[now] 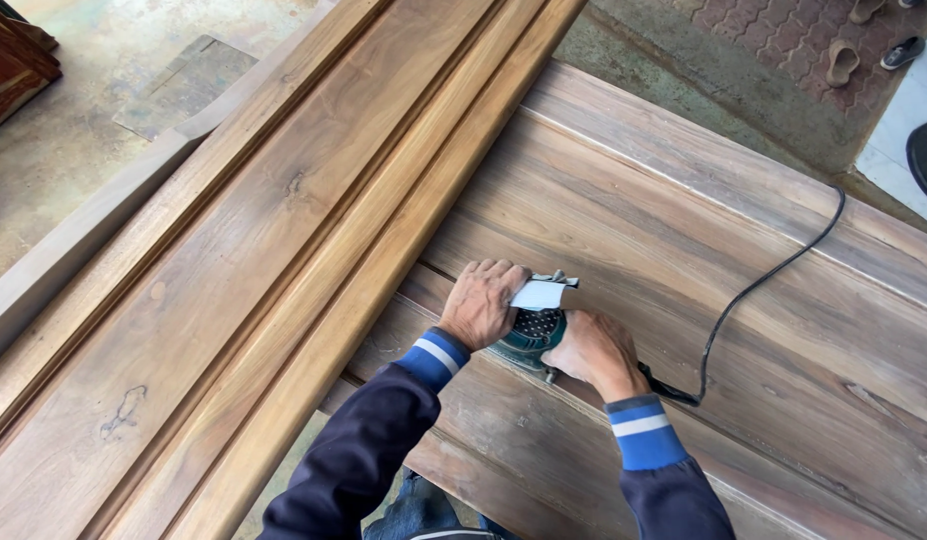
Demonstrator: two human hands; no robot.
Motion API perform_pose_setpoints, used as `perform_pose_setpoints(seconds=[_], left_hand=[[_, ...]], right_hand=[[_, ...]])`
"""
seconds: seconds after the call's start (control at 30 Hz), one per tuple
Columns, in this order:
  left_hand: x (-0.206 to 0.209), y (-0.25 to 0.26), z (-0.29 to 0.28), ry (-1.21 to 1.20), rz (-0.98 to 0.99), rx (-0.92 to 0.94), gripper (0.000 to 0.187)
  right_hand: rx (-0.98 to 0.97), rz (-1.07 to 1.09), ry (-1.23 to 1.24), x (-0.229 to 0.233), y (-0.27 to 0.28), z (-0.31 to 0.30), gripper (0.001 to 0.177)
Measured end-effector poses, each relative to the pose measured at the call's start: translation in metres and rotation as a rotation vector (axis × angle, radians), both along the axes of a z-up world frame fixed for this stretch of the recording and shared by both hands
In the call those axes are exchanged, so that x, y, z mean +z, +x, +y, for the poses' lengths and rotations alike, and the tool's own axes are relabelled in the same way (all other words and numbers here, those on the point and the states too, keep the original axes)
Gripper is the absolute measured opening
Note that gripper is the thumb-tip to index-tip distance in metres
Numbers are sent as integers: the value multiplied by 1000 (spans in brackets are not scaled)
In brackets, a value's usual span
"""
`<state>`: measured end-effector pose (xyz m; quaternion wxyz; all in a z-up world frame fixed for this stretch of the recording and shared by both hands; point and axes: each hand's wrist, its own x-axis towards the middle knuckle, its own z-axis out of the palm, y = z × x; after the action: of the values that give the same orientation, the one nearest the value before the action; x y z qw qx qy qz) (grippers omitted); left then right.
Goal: Sand a wooden panel using an orbital sander and manual sandpaper.
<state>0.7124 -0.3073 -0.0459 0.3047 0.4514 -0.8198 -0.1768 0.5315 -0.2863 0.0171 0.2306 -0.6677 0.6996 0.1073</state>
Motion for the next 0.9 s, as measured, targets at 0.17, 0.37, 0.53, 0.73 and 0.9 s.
perform_pose_setpoints(seconds=[0.17, 0.37, 0.53, 0.73, 0.9], left_hand=[[-5, -73, 15, -28, 20, -58, 33], [-13, -163, 48, 90, -89, -137, 27], [3, -210, 75, 198, -130, -244, 29], [0, -218, 85, 148, 59, -222, 38], [-10, -184, 72, 96, 56, -145, 36]], right_hand=[[-132, 57, 186, -2, -65, 27, 69], [-279, -89, 264, -76, -203, 71, 81], [-319, 109, 333, -57, -250, 94, 88], [-228, 187, 261, -82, -293, 101, 102], [-257, 166, 358, -78, -239, 77, 90]])
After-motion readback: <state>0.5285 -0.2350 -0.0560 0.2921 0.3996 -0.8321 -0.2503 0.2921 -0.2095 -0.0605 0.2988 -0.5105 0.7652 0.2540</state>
